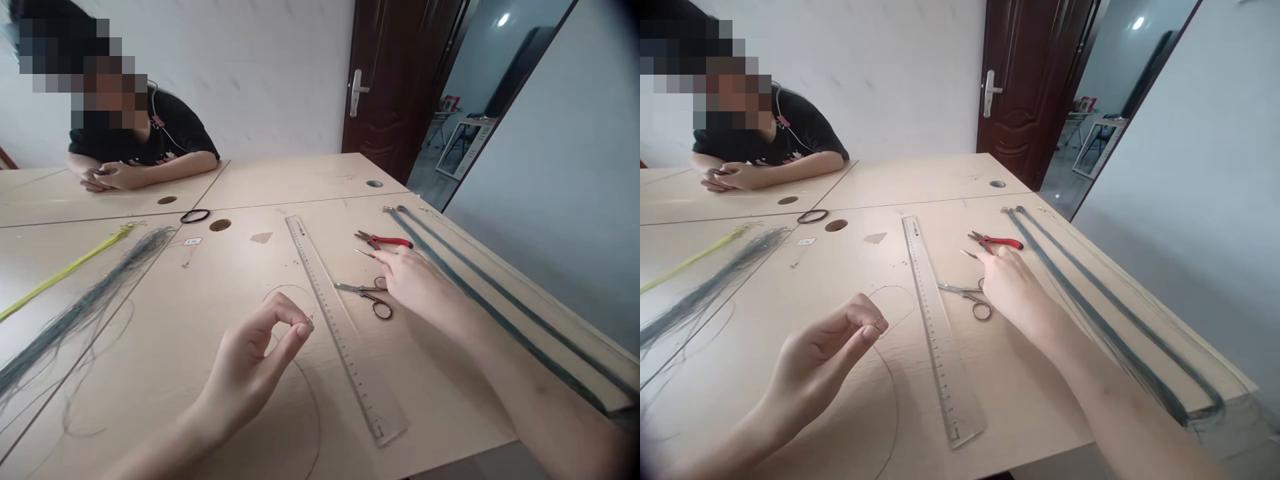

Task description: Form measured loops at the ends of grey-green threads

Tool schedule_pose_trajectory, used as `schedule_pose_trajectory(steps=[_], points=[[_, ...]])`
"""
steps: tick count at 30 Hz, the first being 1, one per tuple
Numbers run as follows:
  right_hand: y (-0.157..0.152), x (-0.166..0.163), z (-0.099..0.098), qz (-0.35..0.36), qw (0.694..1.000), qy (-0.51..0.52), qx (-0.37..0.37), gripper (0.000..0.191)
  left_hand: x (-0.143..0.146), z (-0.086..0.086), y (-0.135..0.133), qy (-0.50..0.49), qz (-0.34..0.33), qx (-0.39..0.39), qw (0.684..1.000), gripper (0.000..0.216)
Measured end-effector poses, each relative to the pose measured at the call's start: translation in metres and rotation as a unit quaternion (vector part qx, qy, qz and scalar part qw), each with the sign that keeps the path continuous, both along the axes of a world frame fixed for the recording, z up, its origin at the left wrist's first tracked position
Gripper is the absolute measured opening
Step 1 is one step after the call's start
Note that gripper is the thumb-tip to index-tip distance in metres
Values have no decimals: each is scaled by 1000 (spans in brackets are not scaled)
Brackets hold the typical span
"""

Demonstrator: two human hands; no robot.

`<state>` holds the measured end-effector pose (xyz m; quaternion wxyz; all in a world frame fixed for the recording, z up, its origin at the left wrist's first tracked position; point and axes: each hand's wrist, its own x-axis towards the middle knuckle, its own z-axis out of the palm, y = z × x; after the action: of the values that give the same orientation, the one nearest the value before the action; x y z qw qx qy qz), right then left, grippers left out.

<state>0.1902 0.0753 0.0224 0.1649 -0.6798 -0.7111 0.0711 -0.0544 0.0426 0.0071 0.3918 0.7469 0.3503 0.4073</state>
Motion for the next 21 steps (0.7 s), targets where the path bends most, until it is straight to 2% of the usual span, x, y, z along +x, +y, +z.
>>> schedule_pose_trajectory(steps=[3,7,10,14,17,19,21], points=[[2,2,-6,7,1000,-1,9,41,0,0,0,6,2,-2,1000,15],[1,0,-8,20,999,24,7,30,-1,1,-1,8,-20,-2,1000,14],[-5,-11,-1,78,994,74,-8,29,-2,1,-3,18,-74,-3,997,11],[-18,-29,7,187,969,142,-74,27,0,2,-5,59,-133,13,989,11],[-23,-33,5,214,955,176,-108,27,2,3,-2,102,-61,-7,993,15],[-21,-31,2,200,956,187,-108,29,1,3,2,110,14,-41,993,18],[-16,-27,-1,166,965,181,-89,35,0,2,6,99,56,-78,990,21]])
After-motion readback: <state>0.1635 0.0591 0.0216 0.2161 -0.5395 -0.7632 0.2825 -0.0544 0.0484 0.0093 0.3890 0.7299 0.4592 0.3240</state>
